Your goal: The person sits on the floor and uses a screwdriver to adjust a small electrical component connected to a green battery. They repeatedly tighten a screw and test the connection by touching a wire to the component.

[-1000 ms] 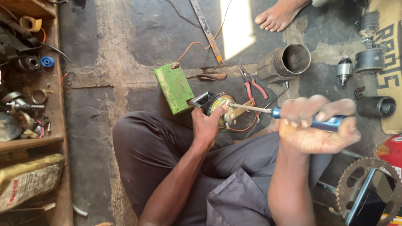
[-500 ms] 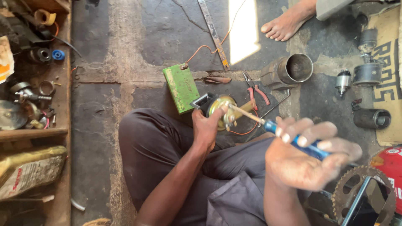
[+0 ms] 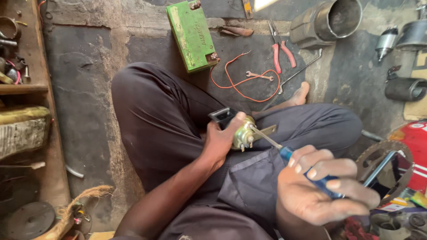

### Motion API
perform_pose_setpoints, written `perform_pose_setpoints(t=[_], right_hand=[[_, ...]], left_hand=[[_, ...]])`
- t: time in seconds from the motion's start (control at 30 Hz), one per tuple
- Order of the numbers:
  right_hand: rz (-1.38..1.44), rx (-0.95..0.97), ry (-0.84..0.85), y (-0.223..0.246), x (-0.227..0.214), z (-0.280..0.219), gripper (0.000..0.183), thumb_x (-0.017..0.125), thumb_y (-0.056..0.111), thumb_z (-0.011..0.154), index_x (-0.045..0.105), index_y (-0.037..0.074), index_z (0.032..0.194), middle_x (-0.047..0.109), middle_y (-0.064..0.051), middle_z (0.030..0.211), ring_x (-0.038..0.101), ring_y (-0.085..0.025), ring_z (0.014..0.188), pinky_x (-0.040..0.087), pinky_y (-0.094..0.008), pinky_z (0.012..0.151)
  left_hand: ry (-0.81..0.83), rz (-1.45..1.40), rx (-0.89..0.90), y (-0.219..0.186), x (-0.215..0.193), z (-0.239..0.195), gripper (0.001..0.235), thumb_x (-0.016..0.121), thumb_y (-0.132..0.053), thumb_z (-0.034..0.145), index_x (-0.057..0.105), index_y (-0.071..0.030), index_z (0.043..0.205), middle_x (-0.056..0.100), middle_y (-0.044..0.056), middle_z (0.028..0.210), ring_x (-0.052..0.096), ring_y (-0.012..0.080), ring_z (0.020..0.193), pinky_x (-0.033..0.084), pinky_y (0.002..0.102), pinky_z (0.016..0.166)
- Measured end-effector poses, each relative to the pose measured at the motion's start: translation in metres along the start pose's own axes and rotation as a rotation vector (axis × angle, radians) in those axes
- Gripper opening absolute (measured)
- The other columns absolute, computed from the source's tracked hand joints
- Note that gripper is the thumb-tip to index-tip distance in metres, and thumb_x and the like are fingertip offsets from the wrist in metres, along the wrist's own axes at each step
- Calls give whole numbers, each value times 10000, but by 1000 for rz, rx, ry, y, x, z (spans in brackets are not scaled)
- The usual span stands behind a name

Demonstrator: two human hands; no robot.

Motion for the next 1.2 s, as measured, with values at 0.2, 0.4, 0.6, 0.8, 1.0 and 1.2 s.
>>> perform_pose_setpoints(t=[0.2,0.4,0.6,0.8,1.0,1.2], right_hand=[[-84,52,23,-32,9,4,356,406,475,1117,350,127,1067,464,-109,753,395,-182,455,419,-342,467],[-108,52,12,-44,11,3,361,395,476,1118,348,123,1065,468,-114,798,403,-176,452,414,-326,452],[-72,96,-73,-39,3,5,330,360,478,1120,347,151,1075,459,-113,764,408,-181,441,412,-323,456],[-48,79,-123,-43,-4,8,347,357,488,1101,352,143,1072,468,-111,759,429,-175,429,413,-316,437],[16,7,67,-54,1,0,335,431,497,1027,355,174,1072,508,-117,793,481,-196,523,489,-366,450],[241,199,131,-61,1,1,528,379,637,1034,430,116,1102,549,-112,758,473,-180,540,448,-347,490]], left_hand=[[89,-137,-188,6,1,39,333,809,-259,845,690,2,1014,729,74,924,695,151,781,582,313,690],[8,-80,-219,7,-1,46,320,801,-274,860,688,-42,1049,728,55,947,693,137,810,580,297,718],[38,-102,-202,8,0,44,331,800,-285,878,688,-26,1051,720,50,936,685,128,793,572,291,698],[56,-115,-205,9,1,45,331,795,-297,885,686,-30,1048,719,51,928,685,125,779,576,290,686],[60,-104,-200,7,0,43,350,791,-306,888,688,-13,1049,723,67,926,684,132,771,575,290,670],[61,-93,-198,3,2,43,359,790,-307,880,687,-5,1045,723,64,918,687,132,774,578,288,674]])
Point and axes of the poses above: each hand's wrist, its own z-axis towards the middle knuckle, its own x-axis out of the palm, y = z × x, the point moved 3 cm from there along z, towards the middle knuckle
